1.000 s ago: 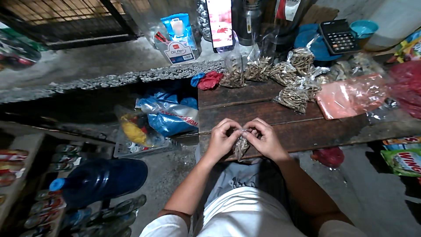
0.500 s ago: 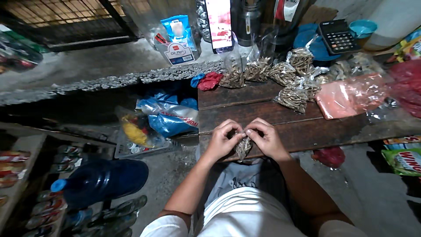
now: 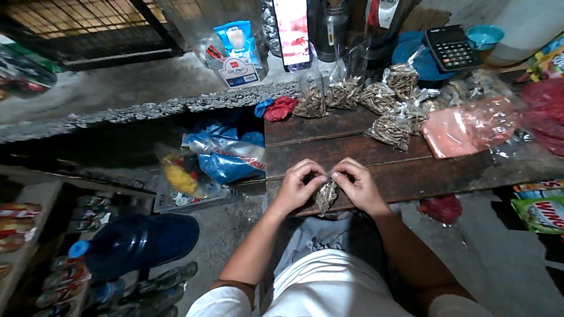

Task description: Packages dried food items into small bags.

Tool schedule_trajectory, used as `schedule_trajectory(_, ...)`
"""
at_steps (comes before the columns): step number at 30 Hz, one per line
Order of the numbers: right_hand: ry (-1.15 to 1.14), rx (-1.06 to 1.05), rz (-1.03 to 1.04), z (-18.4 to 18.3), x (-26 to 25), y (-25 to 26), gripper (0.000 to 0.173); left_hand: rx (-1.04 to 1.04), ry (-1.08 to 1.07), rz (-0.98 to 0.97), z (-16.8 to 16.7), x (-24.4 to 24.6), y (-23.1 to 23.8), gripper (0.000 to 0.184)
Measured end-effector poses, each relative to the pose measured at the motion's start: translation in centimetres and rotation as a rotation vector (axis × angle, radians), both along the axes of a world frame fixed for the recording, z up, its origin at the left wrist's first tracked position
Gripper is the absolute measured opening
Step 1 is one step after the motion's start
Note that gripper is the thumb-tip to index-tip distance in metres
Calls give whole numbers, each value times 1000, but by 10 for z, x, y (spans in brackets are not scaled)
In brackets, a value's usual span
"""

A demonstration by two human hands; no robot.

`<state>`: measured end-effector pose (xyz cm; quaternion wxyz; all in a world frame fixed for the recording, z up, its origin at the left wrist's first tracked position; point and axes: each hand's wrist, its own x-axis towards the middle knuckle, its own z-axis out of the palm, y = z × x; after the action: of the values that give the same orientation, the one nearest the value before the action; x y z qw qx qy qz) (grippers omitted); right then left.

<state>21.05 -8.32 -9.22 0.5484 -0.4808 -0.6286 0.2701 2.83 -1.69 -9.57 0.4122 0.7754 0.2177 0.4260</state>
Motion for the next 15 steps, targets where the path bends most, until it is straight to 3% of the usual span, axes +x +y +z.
schedule_trajectory(15,-82,14,-81,0,-1,6,21,109,63,44,0,1,3,25)
